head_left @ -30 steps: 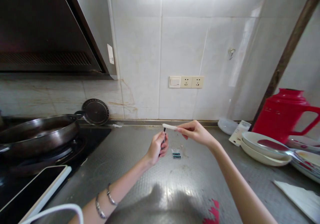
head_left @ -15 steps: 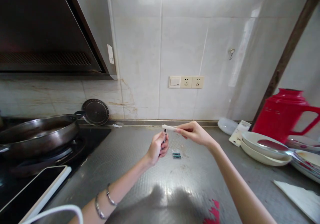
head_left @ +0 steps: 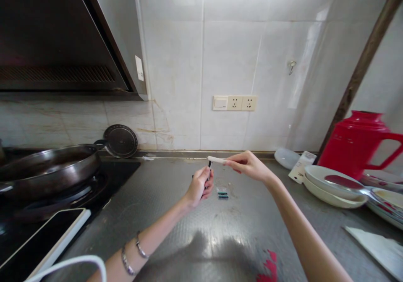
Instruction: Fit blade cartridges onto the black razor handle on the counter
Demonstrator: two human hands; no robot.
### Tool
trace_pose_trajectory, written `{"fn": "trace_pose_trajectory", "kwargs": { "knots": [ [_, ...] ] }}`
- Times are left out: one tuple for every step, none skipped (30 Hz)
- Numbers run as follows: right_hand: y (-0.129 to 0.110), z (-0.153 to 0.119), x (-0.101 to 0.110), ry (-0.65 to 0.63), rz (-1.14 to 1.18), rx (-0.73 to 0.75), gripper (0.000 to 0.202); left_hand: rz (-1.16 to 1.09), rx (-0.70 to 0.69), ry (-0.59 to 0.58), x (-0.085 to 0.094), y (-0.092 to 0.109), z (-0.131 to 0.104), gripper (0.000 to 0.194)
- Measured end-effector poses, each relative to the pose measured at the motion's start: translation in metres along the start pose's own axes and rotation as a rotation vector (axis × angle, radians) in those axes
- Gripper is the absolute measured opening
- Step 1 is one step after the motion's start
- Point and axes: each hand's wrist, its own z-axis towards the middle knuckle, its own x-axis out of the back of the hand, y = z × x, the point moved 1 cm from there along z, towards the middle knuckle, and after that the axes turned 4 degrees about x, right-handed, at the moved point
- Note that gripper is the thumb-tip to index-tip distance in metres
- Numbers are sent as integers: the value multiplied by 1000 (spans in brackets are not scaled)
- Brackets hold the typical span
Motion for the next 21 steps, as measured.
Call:
{"fn": "trace_pose_trajectory", "kwargs": {
  "knots": [
    [0, 0, 1, 9, 11, -1, 46, 1, 3, 1, 0, -1, 0, 32],
    [0, -1, 2, 27, 18, 3, 46, 3, 5, 4, 1, -1, 1, 33],
    [0, -1, 2, 44, 19, 9, 45, 6, 6, 7, 1, -1, 1, 33],
    [0, -1, 2, 43, 16, 14, 45, 9, 4, 11, 1, -1, 1, 33],
    [0, 0, 1, 9, 10, 17, 45, 11, 1, 13, 1, -1, 1, 34],
    [0, 0, -1, -47, 6, 19, 45, 14, -2, 15, 1, 0, 1, 34],
    [0, 1, -3, -97, 5, 21, 46, 17, -4, 17, 1, 0, 1, 34],
    [-1, 1, -4, -125, 8, 24, 47, 20, -7, 18, 1, 1, 0, 34],
    [-1, 2, -5, -118, 10, 28, 48, 23, -10, 19, 1, 1, 0, 34],
    [-2, 2, -6, -80, 9, 31, 48, 27, -11, 19, 1, 1, 0, 34],
    [-2, 2, -6, -26, 5, 34, 48, 31, -12, 20, 1, 1, 0, 34],
    [-3, 2, -5, 24, 1, 34, 48, 33, -12, 20, 1, 1, 0, 34],
    [-3, 2, -4, 47, -5, 30, 47, 34, -13, 18, 1, 1, 0, 34],
    [-3, 1, -3, 38, -10, 25, 46, 35, -13, 17, 1, 0, 0, 34],
    [-2, 1, -2, 2, -14, 20, 45, 36, -14, 16, 1, 0, 1, 34],
    [-2, 0, -1, -41, -17, 16, 45, 37, -18, 16, 1, 0, 1, 34],
    [-2, 0, 0, -68, -20, 13, 45, 38, -23, 16, 1, -1, 1, 34],
    [-1, 0, 1, -71, -23, 11, 45, 42, -26, 18, 1, -1, 1, 34],
    [-1, 0, 2, -53, -27, 11, 45, 48, -28, 21, 1, -1, 1, 34],
    [-1, 0, 2, -17, -29, 11, 45, 54, -28, 24, 1, 0, 1, 34],
    [-1, 0, 2, 16, -29, 7, 45, 58, -27, 28, 1, 0, 1, 34]
  ]
}}
